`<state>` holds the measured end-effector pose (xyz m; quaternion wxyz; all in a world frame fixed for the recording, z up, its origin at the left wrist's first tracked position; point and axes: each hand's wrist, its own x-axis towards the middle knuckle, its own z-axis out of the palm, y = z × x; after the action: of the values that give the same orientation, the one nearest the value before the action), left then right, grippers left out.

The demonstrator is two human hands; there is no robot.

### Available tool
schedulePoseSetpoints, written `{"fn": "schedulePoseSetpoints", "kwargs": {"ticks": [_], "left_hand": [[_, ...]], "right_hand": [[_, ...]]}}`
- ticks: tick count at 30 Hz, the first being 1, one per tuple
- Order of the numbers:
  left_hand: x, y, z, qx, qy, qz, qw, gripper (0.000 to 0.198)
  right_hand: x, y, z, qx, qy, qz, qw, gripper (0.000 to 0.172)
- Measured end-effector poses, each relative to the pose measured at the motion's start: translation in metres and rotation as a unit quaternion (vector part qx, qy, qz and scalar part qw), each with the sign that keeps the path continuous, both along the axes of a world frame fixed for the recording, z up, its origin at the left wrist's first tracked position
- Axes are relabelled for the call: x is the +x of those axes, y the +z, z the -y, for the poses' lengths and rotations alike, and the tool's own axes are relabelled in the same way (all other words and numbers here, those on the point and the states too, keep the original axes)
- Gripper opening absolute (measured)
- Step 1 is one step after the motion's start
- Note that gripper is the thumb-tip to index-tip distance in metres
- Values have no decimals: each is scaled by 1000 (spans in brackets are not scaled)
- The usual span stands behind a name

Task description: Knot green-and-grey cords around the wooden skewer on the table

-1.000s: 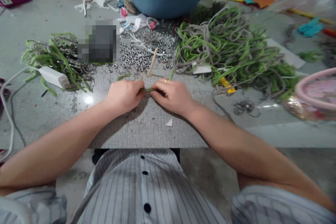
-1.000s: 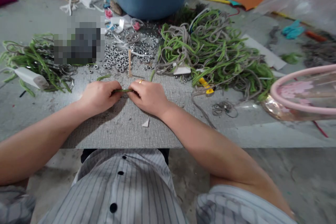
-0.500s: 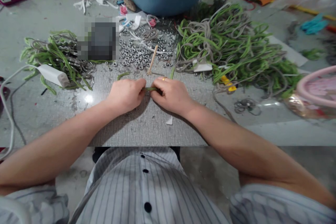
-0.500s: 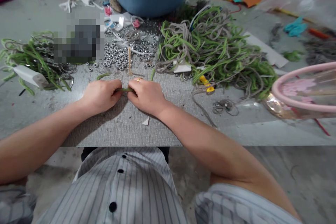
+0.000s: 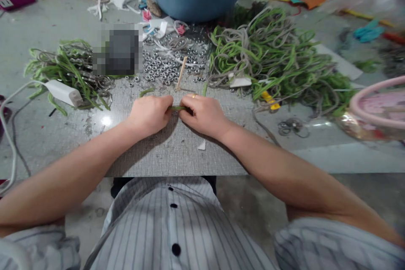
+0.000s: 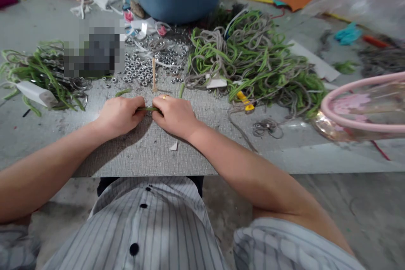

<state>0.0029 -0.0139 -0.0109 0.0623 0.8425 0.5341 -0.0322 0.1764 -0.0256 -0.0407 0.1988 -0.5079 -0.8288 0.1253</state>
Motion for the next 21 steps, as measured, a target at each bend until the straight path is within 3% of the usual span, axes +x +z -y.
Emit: {"fn": "schedulePoseSetpoints", "kwargs": {"ticks": [3, 8, 15, 21], "left_hand": [[-2, 0, -1, -7, -1, 9, 1000, 27], [-2, 1, 2, -11, -12, 14, 1000, 29], [0, 0, 7, 13, -29, 4, 1000, 31], [-4, -2, 6, 39, 4, 106, 994, 42]], "right_hand": [[5, 0, -2, -22, 22, -32, 999, 14], [14, 3, -5, -96, 35, -134, 986, 39], [13, 8, -3, -137, 70, -171, 973, 26], [8, 7, -3, -127, 4, -308, 943, 16]]}}
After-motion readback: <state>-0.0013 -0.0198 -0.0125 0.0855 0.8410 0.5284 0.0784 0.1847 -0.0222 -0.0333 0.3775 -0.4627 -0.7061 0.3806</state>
